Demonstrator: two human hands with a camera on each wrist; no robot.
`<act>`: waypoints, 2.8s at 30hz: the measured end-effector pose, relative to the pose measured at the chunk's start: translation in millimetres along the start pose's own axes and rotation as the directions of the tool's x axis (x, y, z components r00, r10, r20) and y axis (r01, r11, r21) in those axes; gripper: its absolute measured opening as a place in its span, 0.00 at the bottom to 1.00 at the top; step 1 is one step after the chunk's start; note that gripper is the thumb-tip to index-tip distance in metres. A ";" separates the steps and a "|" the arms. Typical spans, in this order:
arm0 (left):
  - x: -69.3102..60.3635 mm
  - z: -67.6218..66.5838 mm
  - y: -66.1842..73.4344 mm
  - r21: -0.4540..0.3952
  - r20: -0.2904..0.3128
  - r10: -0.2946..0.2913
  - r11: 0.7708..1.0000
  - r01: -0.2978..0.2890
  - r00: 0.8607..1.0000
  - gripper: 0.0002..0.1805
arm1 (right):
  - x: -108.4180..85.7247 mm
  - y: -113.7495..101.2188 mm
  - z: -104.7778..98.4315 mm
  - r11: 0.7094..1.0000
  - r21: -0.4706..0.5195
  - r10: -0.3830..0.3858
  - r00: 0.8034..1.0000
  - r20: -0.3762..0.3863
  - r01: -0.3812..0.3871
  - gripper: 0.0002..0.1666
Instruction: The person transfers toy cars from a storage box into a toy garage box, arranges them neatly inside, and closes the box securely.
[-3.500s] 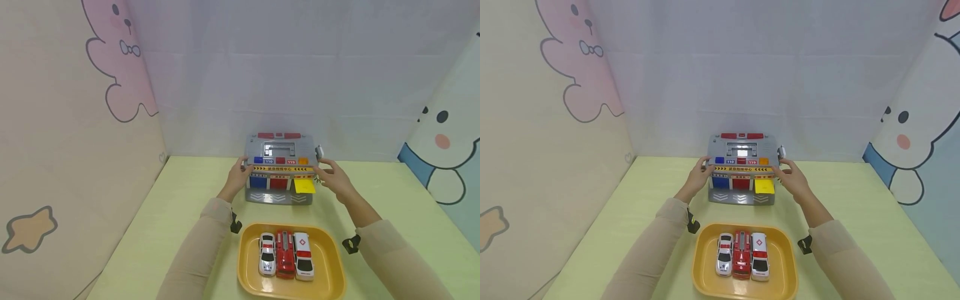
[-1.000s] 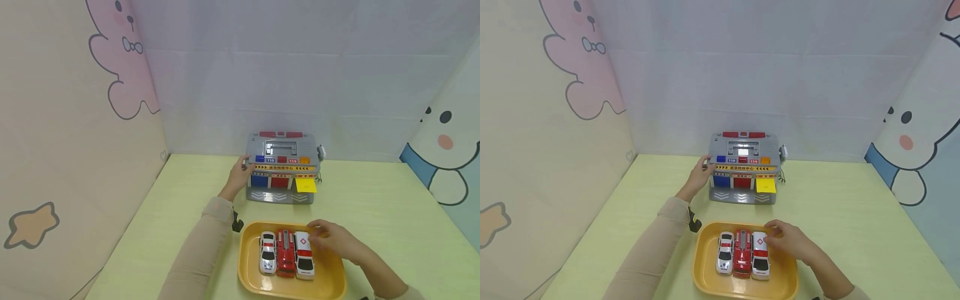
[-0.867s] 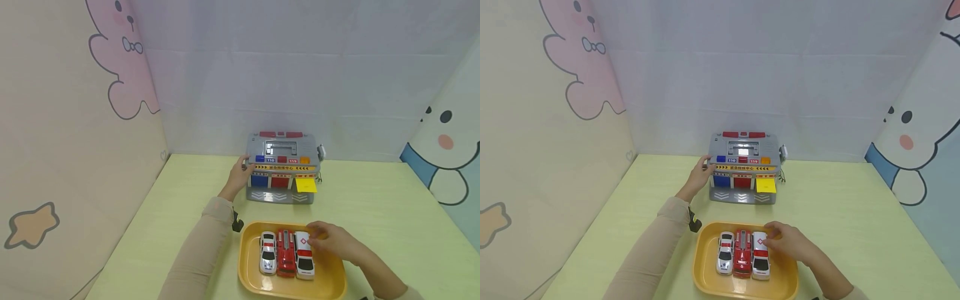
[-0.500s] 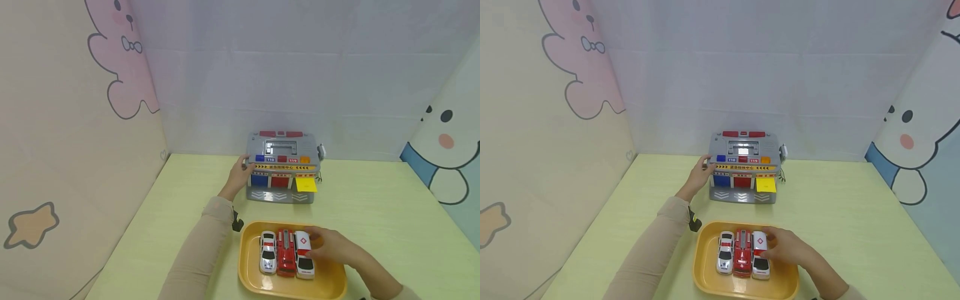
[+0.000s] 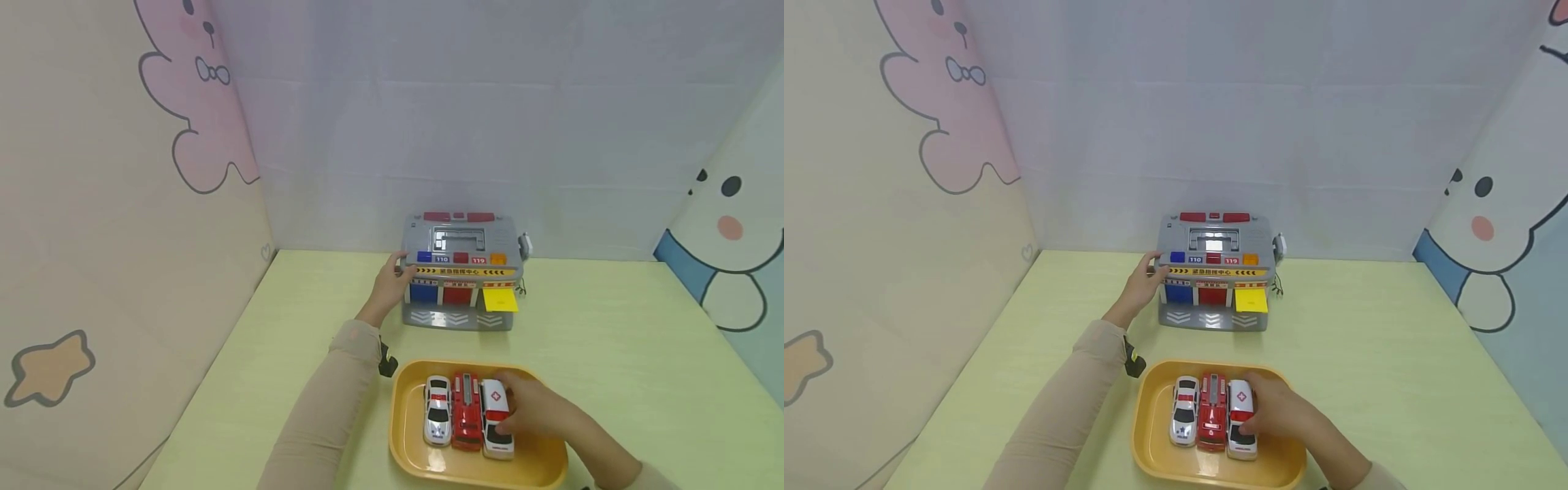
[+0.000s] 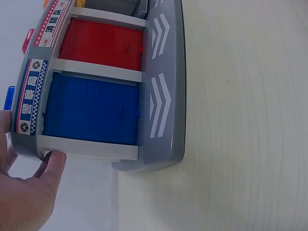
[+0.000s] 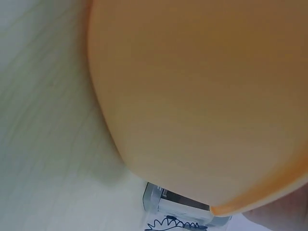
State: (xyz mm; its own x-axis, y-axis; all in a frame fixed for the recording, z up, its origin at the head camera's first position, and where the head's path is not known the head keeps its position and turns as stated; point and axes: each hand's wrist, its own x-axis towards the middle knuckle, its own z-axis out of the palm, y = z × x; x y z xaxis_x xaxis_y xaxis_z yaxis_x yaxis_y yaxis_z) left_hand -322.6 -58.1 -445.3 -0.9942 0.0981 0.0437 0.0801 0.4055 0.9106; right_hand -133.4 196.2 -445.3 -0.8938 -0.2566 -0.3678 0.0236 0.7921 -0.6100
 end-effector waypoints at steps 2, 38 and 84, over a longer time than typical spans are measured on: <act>0.1 0.0 0.0 -0.003 0.002 -0.002 1.000 0.002 1.000 0.27 | 0.1 -0.6 0.5 1.000 -0.004 -0.004 1.000 0.011 0.004 0.46; 0.5 1.0 -1.7 -0.003 -0.014 0.015 1.000 -0.015 1.000 0.26 | -6.9 -0.7 3.4 0.989 0.148 0.025 1.000 -0.018 -0.023 0.48; 1.4 -1.1 -0.7 0.003 -0.016 0.002 1.000 -0.002 1.000 0.27 | -17.7 16.4 -47.9 0.928 0.372 -0.011 0.998 0.063 -0.013 0.50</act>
State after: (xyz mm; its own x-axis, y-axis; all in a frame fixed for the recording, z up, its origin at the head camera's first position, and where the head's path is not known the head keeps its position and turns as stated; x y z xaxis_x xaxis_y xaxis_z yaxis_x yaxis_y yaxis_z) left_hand -324.2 -59.2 -445.4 -0.9951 0.0846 0.0516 0.0819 0.4083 0.9092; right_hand -138.6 240.3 -415.2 -0.8639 -0.3001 -0.4044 0.2000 0.5325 -0.8225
